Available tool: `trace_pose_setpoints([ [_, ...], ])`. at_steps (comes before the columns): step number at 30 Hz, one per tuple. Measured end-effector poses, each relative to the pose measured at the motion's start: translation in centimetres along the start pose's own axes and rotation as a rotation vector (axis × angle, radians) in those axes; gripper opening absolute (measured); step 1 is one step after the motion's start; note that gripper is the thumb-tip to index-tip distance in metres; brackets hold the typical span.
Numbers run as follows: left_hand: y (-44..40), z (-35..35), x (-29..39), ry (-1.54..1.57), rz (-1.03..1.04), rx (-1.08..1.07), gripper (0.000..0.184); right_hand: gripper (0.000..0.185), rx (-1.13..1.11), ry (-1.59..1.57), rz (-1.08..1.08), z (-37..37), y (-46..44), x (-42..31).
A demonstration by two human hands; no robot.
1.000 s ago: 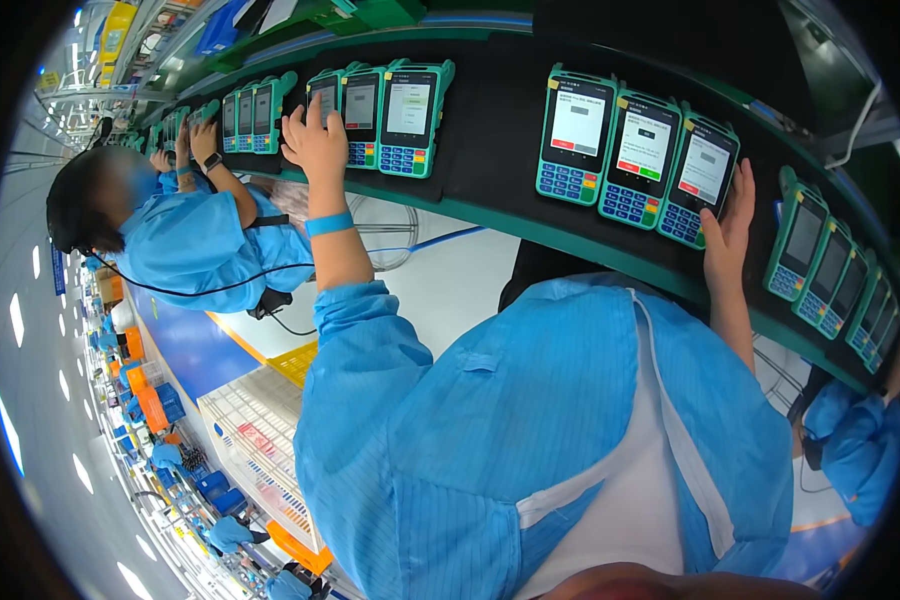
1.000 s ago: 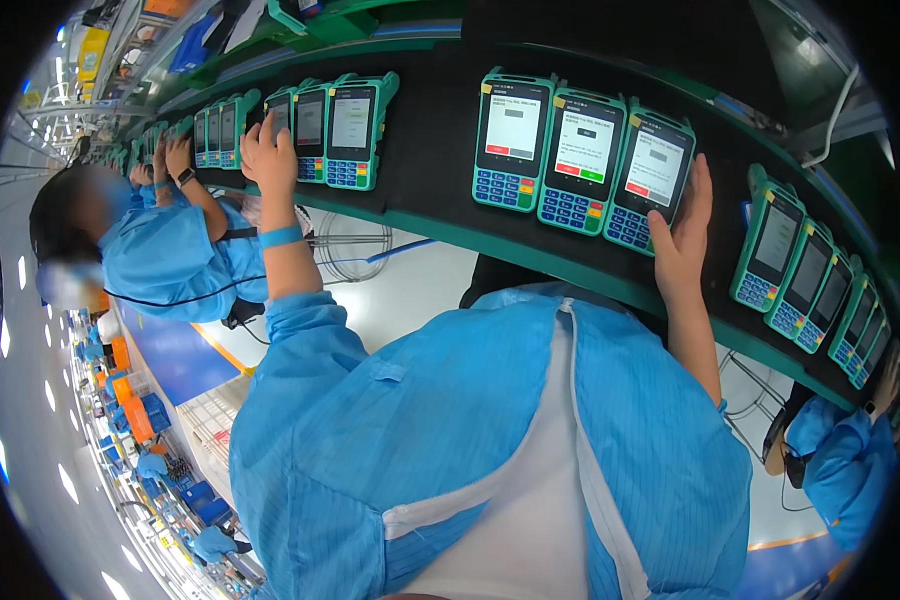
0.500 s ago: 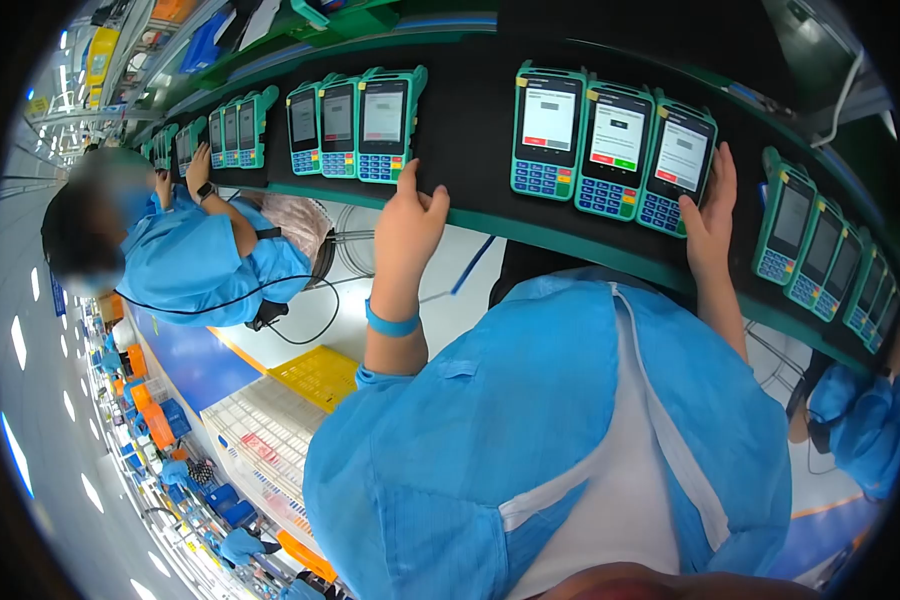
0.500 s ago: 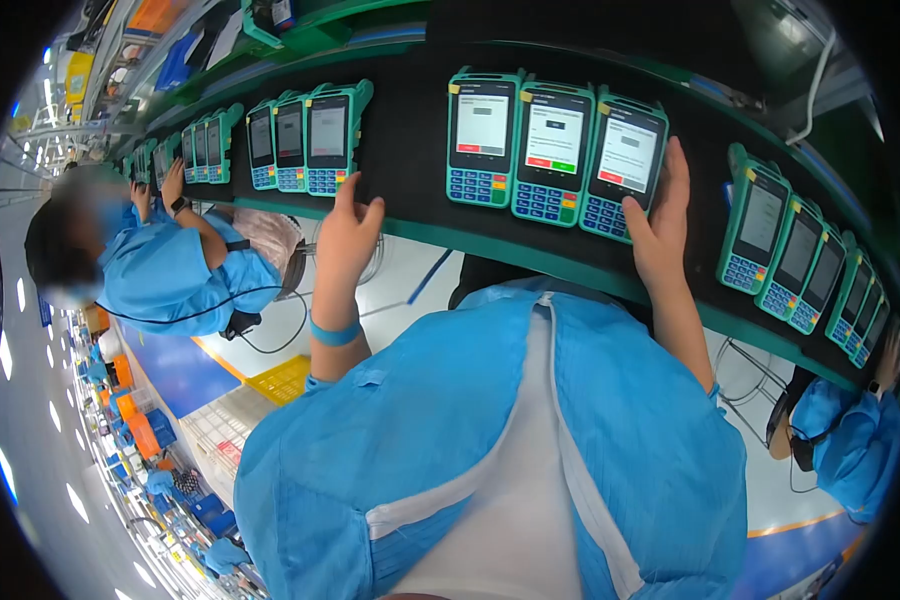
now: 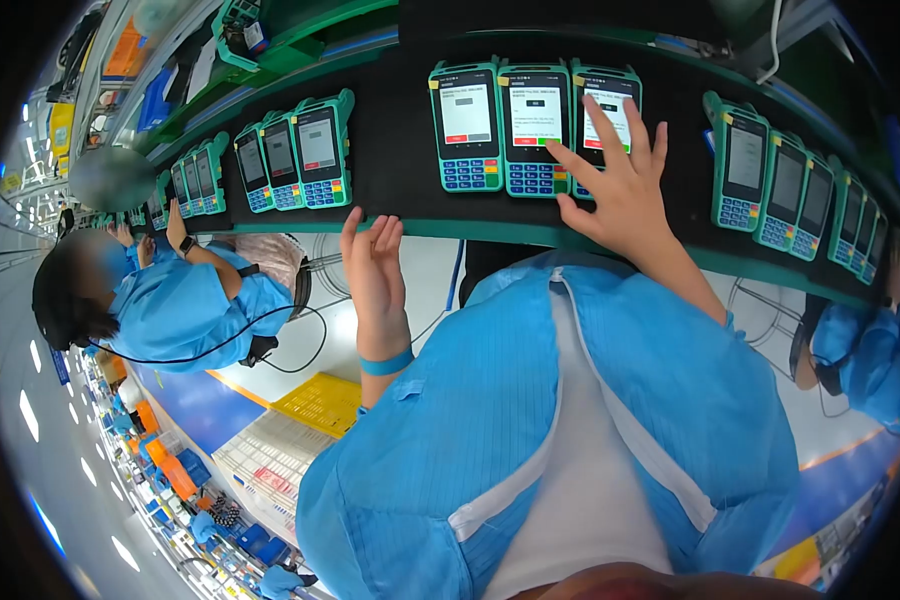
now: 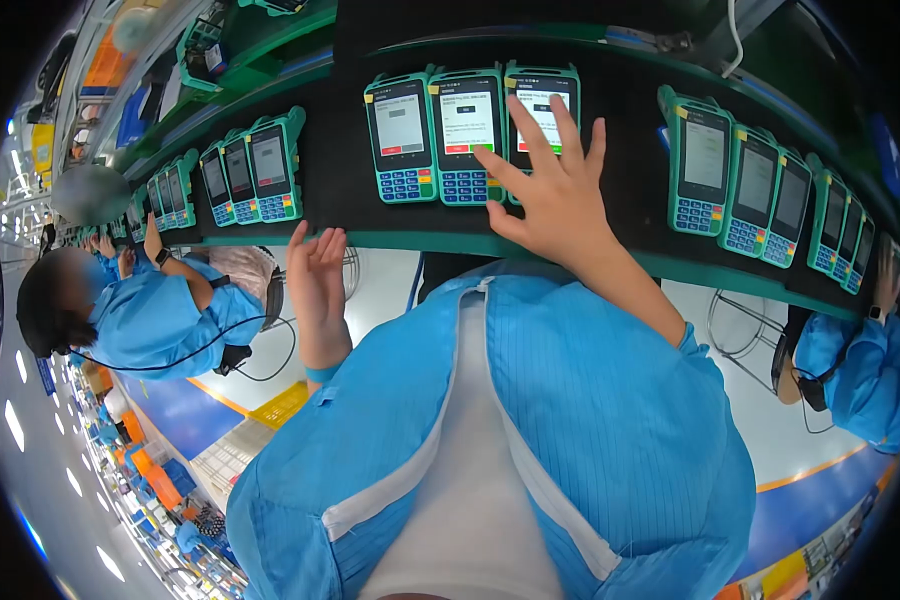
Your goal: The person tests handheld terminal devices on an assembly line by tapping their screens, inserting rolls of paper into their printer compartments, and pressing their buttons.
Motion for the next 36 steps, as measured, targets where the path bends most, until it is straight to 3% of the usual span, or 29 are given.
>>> trace_pose_setpoints([
  [3, 0.0, -0.4, -0.6, 0.244, -0.023, 0.039, 0.051, 0.045, -0.034, 0.027, 0.025, 0.4, -0.3, 0.3],
  [7, -0.7, -1.2, -0.9, 0.494, 0.003, 0.055, 0.037, 0.035, 0.135, -0.034, 0.075, -1.2, 0.6, 0.9],
  [10, -1.1, -1.0, -0.6, 0.514, -0.002, 0.025, 0.037, 0.031, 0.226, -0.001, 0.123, -1.8, 1.9, 2.2],
  [13, -2.3, -1.6, -0.5, 0.486, -0.005, -0.090, 0.032, 0.032, 0.155, 0.071, 0.183, -1.5, 2.6, 3.1],
  [14, -3.0, -1.9, -0.2, 0.441, -0.045, -0.178, 0.025, 0.036, 0.135, 0.083, 0.184, -1.4, 2.8, 3.2],
  [17, -5.0, -1.8, 1.0, 0.232, -0.049, -0.245, 0.033, 0.042, 0.176, 0.000, 0.187, -1.6, 3.1, 3.3],
  [19, -6.1, -1.1, 2.2, -0.023, -0.093, -0.143, 0.038, 0.047, 0.188, -0.050, 0.191, -1.5, 3.5, 3.7],
  [20, -7.3, -1.2, 3.1, -0.254, -0.124, -0.303, 0.041, 0.049, 0.189, -0.081, 0.203, -1.5, 3.5, 3.9],
  [21, -8.3, -1.7, 3.2, -0.256, -0.123, -0.304, 0.041, 0.051, 0.188, -0.113, 0.213, -1.5, 3.5, 4.0],
  [23, -8.2, 0.6, 4.8, -0.712, -0.139, -0.241, 0.043, 0.053, 0.170, -0.088, 0.181, -1.7, 3.3, 3.9],
  [24, -8.7, 1.1, 4.8, -0.712, -0.138, -0.242, 0.043, 0.055, 0.150, -0.063, 0.148, -1.7, 3.1, 3.8],
  [28, -11.7, 3.2, 4.7, -1.087, 0.059, -0.127, 0.069, 0.063, 0.201, -0.159, 0.150, -1.2, 2.4, 4.3],
  [30, -13.4, 4.0, 3.7, -1.177, 0.142, -0.055, 0.078, 0.070, 0.218, -0.390, 0.288, -0.6, 2.4, 5.2],
  [32, -13.7, 5.5, 3.0, -1.114, 0.172, 0.061, 0.078, 0.073, 0.216, -0.429, 0.265, 0.1, 2.8, 5.8],
  [33, -12.3, 6.5, 2.7, -1.334, 0.334, 0.250, 0.077, 0.073, 0.180, -0.554, 0.313, 0.6, 2.9, 6.0],
  [34, -9.9, 8.2, 2.6, -1.553, 0.367, 0.327, 0.075, 0.073, 0.143, -0.679, 0.358, 1.1, 3.0, 6.2],
  [36, -10.5, 7.0, 1.2, -1.483, 0.548, 0.391, 0.071, 0.073, 0.155, -0.678, 0.337, 1.3, 3.0, 6.5],
])
Point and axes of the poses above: each hand's wrist, its own y-axis away from the middle knuckle, its own z-axis out of the palm, x = y × z, the point moved 4 cm from there along -y, towards the middle knuckle, and after that the axes turned 6 degrees about -z, right-handed, at the moved point
